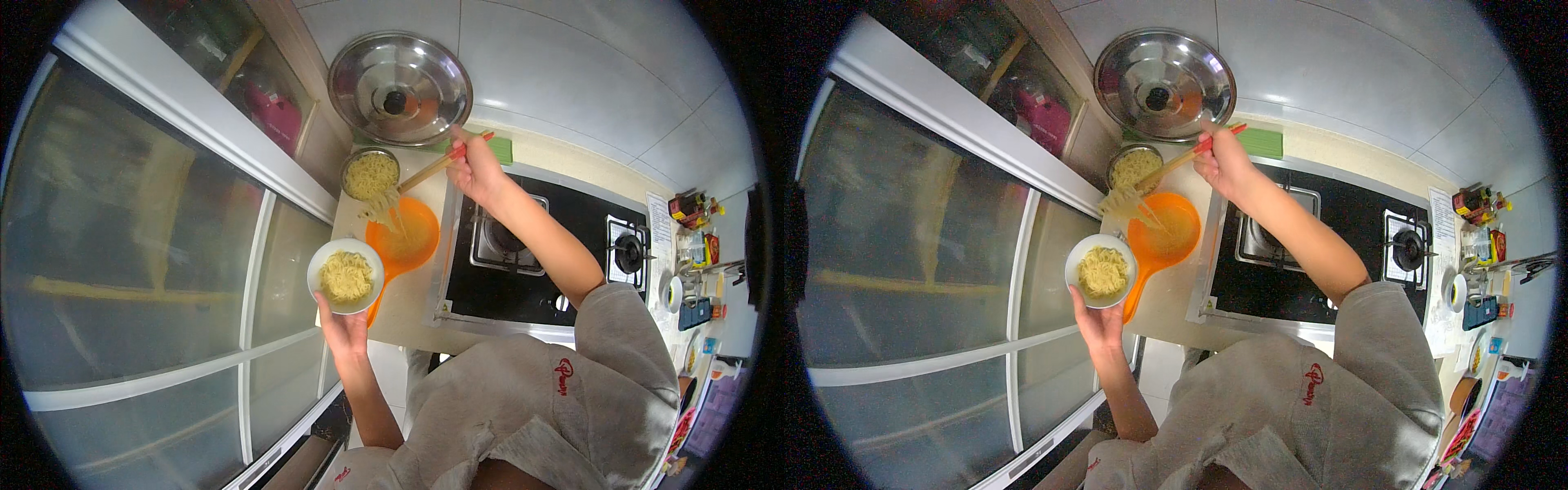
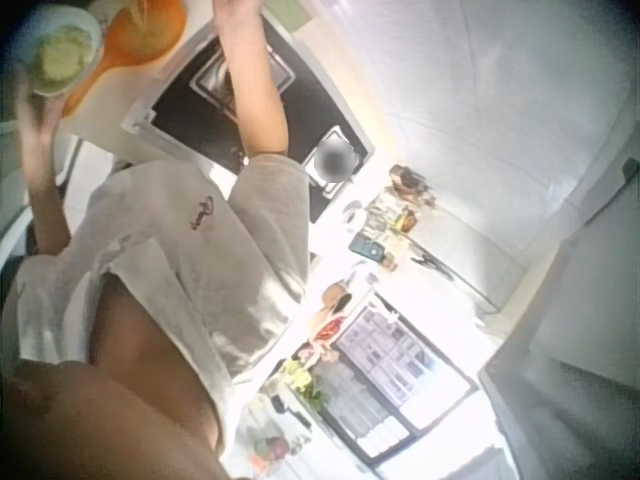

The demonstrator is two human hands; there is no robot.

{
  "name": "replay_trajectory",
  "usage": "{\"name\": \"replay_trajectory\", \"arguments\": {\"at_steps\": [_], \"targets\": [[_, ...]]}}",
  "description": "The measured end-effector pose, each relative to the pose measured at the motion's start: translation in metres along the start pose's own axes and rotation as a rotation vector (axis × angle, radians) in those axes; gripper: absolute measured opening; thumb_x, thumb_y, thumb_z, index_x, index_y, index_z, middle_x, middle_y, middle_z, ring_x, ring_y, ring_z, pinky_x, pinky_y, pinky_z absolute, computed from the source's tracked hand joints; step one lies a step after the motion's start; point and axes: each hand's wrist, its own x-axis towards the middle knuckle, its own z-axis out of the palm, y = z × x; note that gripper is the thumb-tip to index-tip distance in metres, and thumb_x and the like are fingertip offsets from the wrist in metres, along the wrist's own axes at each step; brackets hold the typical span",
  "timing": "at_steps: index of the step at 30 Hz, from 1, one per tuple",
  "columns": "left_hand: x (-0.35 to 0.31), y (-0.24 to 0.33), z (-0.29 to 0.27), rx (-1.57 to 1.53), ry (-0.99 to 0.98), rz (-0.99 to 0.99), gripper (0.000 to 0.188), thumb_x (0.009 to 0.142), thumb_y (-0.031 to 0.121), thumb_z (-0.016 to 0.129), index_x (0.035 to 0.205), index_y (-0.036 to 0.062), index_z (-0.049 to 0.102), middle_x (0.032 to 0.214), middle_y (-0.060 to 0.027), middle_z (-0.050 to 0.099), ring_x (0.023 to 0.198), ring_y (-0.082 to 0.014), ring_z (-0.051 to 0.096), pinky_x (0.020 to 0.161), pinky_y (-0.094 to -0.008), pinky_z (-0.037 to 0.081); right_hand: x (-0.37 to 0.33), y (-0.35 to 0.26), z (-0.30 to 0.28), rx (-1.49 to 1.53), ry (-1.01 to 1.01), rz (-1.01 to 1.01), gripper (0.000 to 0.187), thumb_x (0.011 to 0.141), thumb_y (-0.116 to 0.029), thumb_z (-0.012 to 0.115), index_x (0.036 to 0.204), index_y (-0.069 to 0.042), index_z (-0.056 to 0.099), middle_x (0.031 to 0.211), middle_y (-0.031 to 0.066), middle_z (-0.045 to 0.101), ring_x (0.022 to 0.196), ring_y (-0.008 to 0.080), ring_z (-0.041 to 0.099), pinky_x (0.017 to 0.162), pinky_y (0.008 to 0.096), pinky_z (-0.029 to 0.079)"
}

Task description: The person transfers cooked noodles from a metal bowl into a white bowl using chopsticks. They then rinse an orange strainer under running water at the sink and place it on the counter.

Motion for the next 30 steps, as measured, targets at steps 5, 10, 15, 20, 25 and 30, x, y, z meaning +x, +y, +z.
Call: {"name": "replay_trajectory", "arguments": {"at_steps": [5, 10, 15, 20, 25, 30], "targets": [[0.005, -0.005, 0.003, 0.036, 0.002, -0.005, 0.060, 0.090, 0.040, 0.053, 0.136, 0.0091, 0.032, 0.138, -0.0125, 0.037, 0.127, -0.0299, 0.037, 0.103, -0.0496, 0.035, -0.016, -0.028, 0.035, 0.005, -0.019, -0.041, 0.029, 0.092, -0.025, 0.049, 0.067, -0.014, 0.039, 0.053, -0.0029, 0.035, 0.035, 0.0078, 0.023, 0.032, 0.0210, 0.018], [0.012, -0.017, 0.008, 0.095, -0.010, -0.025, 0.060, 0.090, 0.040, 0.054, 0.136, 0.0085, 0.031, 0.137, -0.0124, 0.038, 0.125, -0.0297, 0.040, 0.100, -0.0476, 0.039, -0.027, -0.060, 0.069, -0.001, -0.111, -0.101, 0.030, 0.093, -0.024, 0.049, 0.066, -0.014, 0.040, 0.053, -0.0009, 0.034, 0.034, 0.0074, 0.024, 0.031, 0.0205, 0.018], [0.027, -0.036, 0.007, 0.115, -0.146, -0.027, 0.056, 0.094, 0.034, 0.048, 0.140, 0.0200, 0.021, 0.135, -0.0082, 0.037, 0.120, -0.0266, 0.044, 0.092, -0.0444, 0.046, -0.044, -0.095, 0.112, 0.051, -0.268, -0.170, 0.029, 0.091, -0.021, 0.050, 0.065, -0.012, 0.041, 0.056, 0.0004, 0.037, 0.034, 0.0072, 0.024, 0.030, 0.0203, 0.019], [0.040, -0.051, 0.018, 0.125, -0.139, -0.111, 0.056, 0.094, 0.039, 0.047, 0.140, 0.0207, 0.021, 0.135, -0.0072, 0.037, 0.120, -0.0255, 0.045, 0.091, -0.0419, 0.046, -0.062, -0.127, 0.149, 0.050, -0.477, -0.263, 0.021, 0.092, -0.018, 0.046, 0.075, -0.008, 0.039, 0.056, 0.0026, 0.035, 0.040, 0.0089, 0.022, 0.034, 0.0218, 0.020], [0.036, -0.048, 0.041, 0.050, -0.214, -0.078, 0.056, 0.094, 0.044, 0.044, 0.139, 0.0169, 0.026, 0.136, -0.0064, 0.038, 0.122, -0.0244, 0.043, 0.098, -0.0428, 0.041, -0.055, -0.096, 0.128, -0.037, -0.405, -0.243, 0.027, 0.092, -0.023, 0.049, 0.070, -0.009, 0.041, 0.053, 0.0008, 0.036, 0.036, 0.0101, 0.025, 0.034, 0.0217, 0.023], [0.024, -0.031, 0.058, -0.030, -0.214, -0.044, 0.058, 0.093, 0.048, 0.042, 0.137, 0.0124, 0.031, 0.138, -0.0071, 0.038, 0.126, -0.0238, 0.039, 0.102, -0.0438, 0.036, -0.052, -0.037, 0.071, -0.568, -0.248, -0.467, 0.038, 0.091, -0.029, 0.055, 0.060, -0.008, 0.048, 0.048, -0.0001, 0.044, 0.035, 0.0071, 0.036, 0.033, 0.0205, 0.026]]}}
